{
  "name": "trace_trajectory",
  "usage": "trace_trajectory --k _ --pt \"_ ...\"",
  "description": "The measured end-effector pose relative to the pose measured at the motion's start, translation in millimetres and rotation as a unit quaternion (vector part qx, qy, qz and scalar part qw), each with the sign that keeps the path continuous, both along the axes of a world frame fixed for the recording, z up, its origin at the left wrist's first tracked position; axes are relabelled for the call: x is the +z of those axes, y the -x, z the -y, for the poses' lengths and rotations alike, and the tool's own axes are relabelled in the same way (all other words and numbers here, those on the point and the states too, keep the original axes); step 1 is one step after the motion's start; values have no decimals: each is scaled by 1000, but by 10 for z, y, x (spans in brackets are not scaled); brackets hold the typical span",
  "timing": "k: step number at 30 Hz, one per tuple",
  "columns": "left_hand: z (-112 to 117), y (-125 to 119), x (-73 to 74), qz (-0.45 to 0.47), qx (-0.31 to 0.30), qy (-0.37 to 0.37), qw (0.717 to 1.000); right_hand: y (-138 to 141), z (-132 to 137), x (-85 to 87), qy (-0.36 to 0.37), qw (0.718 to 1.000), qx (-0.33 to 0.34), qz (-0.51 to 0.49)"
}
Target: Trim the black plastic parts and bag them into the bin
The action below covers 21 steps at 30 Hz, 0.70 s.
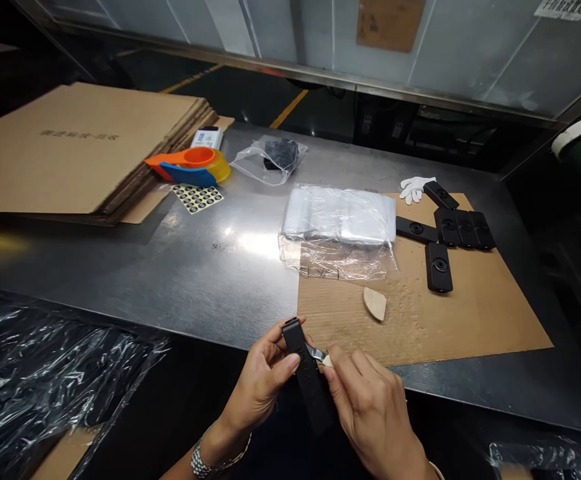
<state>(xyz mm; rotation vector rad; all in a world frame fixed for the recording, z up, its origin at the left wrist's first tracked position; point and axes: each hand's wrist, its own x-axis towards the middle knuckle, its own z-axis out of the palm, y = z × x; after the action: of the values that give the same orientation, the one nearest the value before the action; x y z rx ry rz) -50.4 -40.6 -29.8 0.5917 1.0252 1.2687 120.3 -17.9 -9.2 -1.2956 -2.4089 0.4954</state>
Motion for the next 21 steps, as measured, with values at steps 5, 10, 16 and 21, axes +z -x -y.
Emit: trace_trajectory --k 5,10,16,21 --pt "2 11 22 1 -12 -7 1000 -33 -45 -127 31 999 -21 0" --pt "-10 -10 -5 5 -13 6 1000 -38 -26 -47 42 997 4 -58" --pt "15 -17 -21 -3 -25 26 999 -15 9 31 12 998 22 -54" --pt "20 -12 -6 -5 -34 33 999 -15 19 33 -10 999 16 -42"
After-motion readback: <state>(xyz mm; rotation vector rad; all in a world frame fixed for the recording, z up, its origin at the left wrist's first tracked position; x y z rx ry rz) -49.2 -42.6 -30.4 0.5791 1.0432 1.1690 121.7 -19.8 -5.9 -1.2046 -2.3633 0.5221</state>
